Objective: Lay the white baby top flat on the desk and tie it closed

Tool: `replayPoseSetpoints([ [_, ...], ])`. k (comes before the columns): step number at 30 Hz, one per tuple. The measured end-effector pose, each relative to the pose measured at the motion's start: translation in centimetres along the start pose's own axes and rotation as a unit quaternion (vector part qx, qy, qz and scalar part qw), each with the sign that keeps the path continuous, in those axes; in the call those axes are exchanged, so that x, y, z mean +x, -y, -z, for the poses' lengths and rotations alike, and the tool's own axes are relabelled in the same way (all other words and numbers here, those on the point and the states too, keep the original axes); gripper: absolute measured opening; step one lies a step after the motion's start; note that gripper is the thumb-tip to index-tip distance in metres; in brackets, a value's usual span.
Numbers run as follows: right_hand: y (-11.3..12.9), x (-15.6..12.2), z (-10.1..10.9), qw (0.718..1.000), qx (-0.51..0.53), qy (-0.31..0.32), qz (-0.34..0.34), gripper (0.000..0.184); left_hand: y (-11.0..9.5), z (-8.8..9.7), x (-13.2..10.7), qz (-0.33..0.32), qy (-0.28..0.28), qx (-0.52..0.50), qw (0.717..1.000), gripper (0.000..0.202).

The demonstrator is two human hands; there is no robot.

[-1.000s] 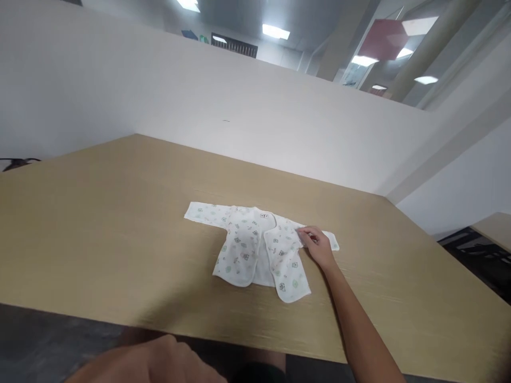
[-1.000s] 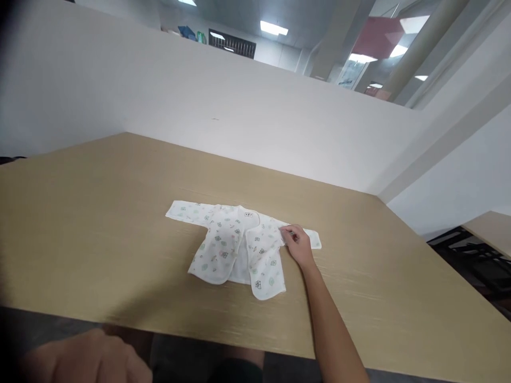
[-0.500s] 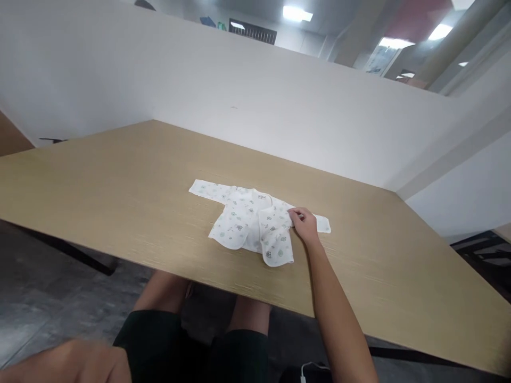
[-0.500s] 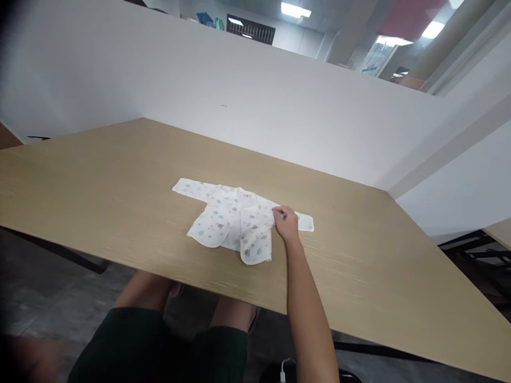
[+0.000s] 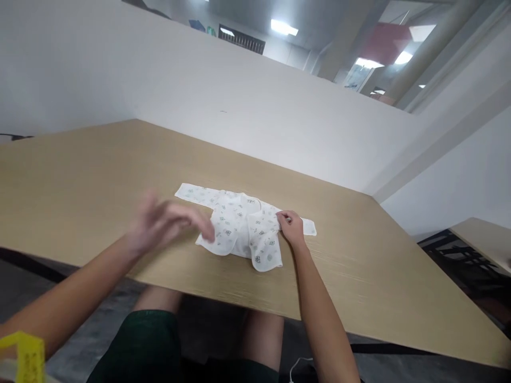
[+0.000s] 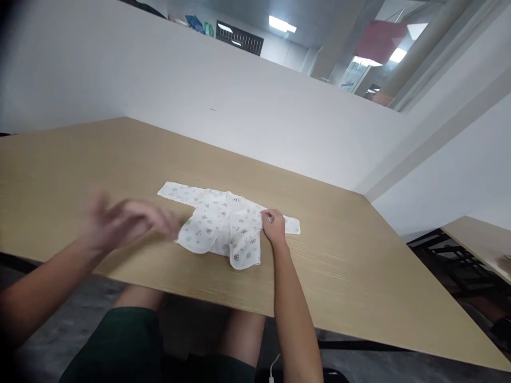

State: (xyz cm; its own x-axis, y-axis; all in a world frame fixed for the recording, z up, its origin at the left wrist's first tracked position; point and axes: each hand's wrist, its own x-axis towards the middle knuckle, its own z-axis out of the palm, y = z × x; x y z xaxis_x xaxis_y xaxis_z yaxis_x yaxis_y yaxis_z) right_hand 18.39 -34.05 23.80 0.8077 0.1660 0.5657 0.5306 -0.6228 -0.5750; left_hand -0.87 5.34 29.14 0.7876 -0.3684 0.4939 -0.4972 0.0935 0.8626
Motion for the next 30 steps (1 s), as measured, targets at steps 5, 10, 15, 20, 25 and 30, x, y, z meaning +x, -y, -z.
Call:
replayPoseSetpoints([
  [5, 0.3, 0.0, 0.1, 1.000, -0.014, 0.004, 0.012, 0.026, 7.5, 5.2, 8.2, 0.064, -0.206, 0.203, 0.955, 0.052],
  [10, 0.4, -0.1, 0.0, 0.999, -0.021, 0.025, 0.032, 0.025, 12.7, 7.0, 7.4, 0.065, -0.184, 0.289, 0.937, 0.042],
  [15, 0.5, 0.2, -0.2, 0.999, -0.020, 0.033, 0.028, 0.025, 11.9, 6.3, 6.4, 0.005, -0.119, 0.326, 0.938, 0.031],
  [20, 1.9, 0.0, -0.1, 0.998, -0.015, 0.049, 0.045, 0.023, 11.1, 5.4, 6.5, -0.005, -0.090, 0.343, 0.935, 0.029],
  [25, 4.2, -0.4, -0.2, 0.997, 0.005, 0.048, 0.064, 0.023, 11.2, 5.1, 6.3, 0.007, -0.066, 0.336, 0.940, 0.031],
  [30, 4.6, -0.6, -0.9, 0.995, 0.000, 0.065, 0.073, 0.022, 11.2, 5.0, 6.2, 0.002, -0.057, 0.344, 0.937, 0.030],
])
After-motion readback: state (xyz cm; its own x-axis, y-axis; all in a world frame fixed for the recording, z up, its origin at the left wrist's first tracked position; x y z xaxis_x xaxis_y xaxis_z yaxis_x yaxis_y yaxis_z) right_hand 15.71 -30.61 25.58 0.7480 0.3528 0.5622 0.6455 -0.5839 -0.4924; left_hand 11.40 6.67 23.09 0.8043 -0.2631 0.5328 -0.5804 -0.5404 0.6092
